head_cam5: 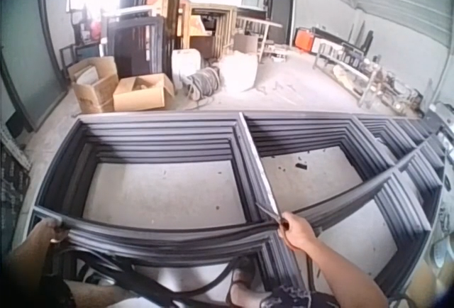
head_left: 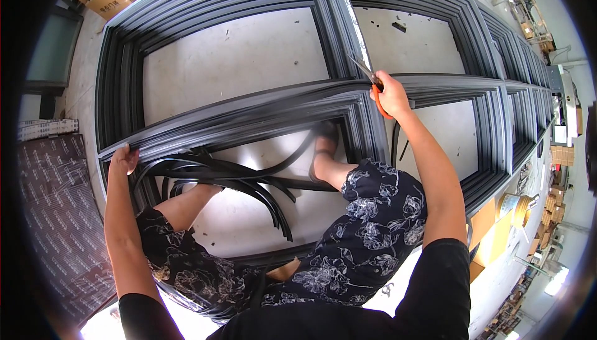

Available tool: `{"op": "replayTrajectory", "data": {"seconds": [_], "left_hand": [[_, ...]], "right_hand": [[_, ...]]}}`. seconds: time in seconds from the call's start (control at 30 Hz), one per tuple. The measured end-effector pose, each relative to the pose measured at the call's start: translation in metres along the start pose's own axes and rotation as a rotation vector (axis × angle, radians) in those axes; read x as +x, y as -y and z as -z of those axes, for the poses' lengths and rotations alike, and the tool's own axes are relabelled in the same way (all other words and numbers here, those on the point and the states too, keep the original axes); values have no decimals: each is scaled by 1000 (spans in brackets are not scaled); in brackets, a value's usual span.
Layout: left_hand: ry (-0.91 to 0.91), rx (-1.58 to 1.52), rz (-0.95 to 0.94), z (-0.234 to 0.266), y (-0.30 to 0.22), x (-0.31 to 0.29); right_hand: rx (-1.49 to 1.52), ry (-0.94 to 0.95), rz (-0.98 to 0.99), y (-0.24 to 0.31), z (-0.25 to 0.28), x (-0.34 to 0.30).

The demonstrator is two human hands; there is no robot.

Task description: The person cuts rubber strips with scissors and fits them into the grooves of stacked metal frames.

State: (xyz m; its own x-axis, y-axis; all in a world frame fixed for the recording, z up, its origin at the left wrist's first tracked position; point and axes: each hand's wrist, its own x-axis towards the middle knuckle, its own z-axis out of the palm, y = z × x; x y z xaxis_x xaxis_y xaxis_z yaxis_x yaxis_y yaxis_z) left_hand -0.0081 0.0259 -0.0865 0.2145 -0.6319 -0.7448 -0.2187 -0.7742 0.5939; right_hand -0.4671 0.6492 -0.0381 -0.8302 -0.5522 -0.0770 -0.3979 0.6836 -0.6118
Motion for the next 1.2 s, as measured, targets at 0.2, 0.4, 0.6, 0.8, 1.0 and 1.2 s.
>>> {"op": "replayTrajectory", "data": {"seconds": [0.2,0.4,0.6,0.8,1.0,1.2], "left_hand": [[-9,68,18,-7,4,-19],[-54,14,-197,47,-11,-70],[-953,831,-1185,86,17,-153],[884,790,-1639,-24,123,-415],[1170,846,-1223,-46,179,-425],[1256,909,-996,-43,180,-424]], "right_hand": [[-67,80,-129,24,17,-8],[457,169,3,106,50,-59],[610,455,341,198,26,-120],[545,660,334,221,10,-144],[582,690,388,232,-9,-163],[463,673,379,220,-19,-172]]}}
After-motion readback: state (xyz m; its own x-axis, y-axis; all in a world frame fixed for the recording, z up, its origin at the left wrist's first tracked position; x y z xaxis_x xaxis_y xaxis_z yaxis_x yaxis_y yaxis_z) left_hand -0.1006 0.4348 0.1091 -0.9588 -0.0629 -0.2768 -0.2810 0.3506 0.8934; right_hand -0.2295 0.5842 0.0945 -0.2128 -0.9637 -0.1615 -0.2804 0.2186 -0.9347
